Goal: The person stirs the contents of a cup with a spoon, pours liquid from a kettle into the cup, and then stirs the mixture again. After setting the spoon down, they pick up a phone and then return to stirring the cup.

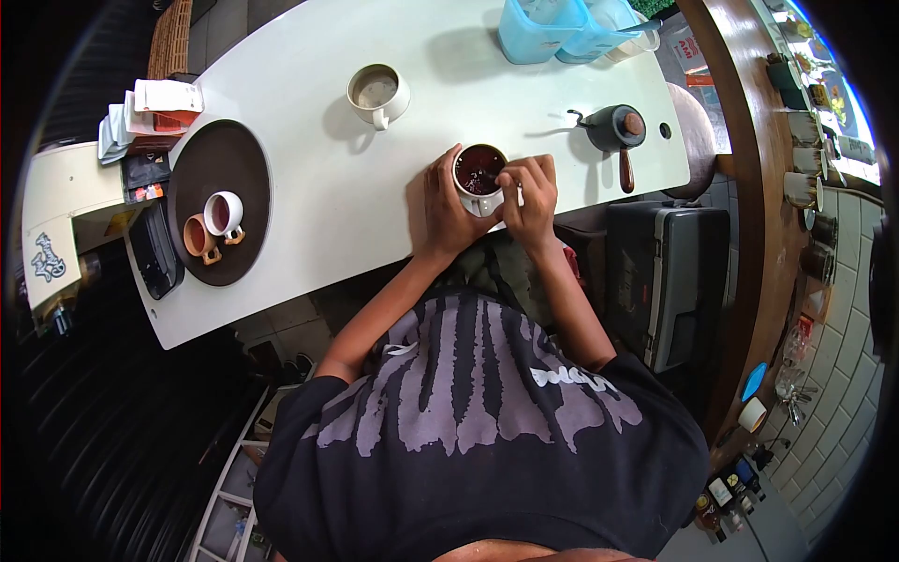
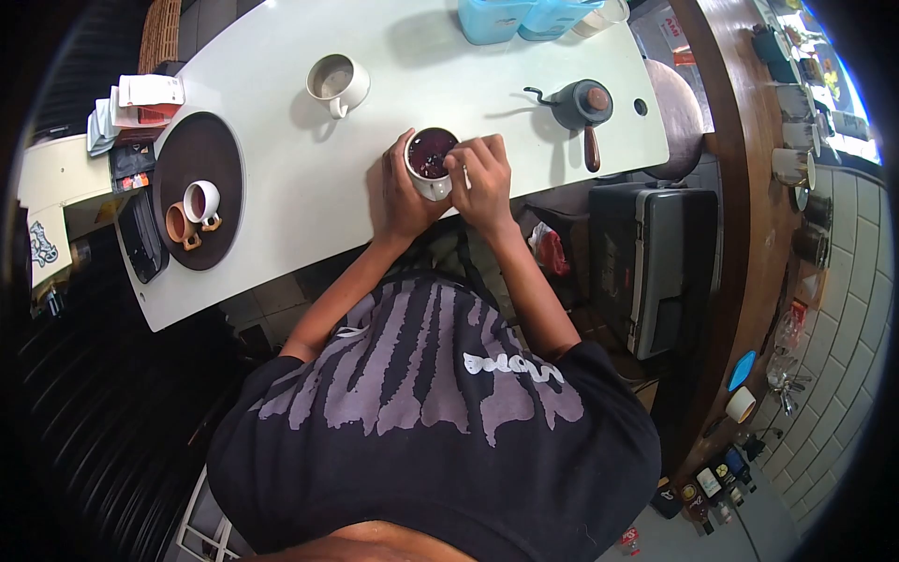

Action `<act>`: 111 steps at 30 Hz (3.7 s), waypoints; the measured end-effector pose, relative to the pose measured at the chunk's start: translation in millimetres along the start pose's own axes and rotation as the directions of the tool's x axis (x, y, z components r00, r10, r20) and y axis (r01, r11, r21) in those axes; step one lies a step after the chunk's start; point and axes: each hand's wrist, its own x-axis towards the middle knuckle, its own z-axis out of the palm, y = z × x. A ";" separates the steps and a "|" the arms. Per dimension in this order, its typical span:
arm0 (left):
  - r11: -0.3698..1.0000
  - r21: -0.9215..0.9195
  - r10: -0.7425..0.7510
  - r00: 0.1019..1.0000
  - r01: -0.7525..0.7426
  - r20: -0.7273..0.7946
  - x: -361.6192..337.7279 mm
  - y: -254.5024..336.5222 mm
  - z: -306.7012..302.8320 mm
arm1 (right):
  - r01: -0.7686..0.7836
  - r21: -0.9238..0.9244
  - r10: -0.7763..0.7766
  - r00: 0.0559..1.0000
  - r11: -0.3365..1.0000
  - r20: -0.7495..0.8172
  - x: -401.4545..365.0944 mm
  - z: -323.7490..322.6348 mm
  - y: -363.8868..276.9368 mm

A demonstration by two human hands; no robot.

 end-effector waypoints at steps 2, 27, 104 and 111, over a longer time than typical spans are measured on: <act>1.000 0.011 -0.007 1.000 0.007 0.005 -3.4 1.2 -0.5 | 0.002 0.023 -0.002 1.000 1.000 0.010 -5.6 3.3 -7.2; 0.991 0.117 -0.060 0.996 0.067 -0.059 -37.0 -3.6 -25.9 | 0.006 0.034 -0.008 0.998 0.999 0.060 -0.2 26.8 -23.3; 0.987 0.153 -0.030 0.995 0.045 -0.096 -2.3 -31.2 -4.1 | -0.108 -0.401 -0.031 0.945 0.910 -0.324 38.2 -60.2 46.4; 0.989 0.144 -0.004 0.995 0.019 -0.105 -2.3 -31.3 -2.1 | -0.646 -0.617 0.596 0.731 0.448 -0.332 41.1 -112.1 114.6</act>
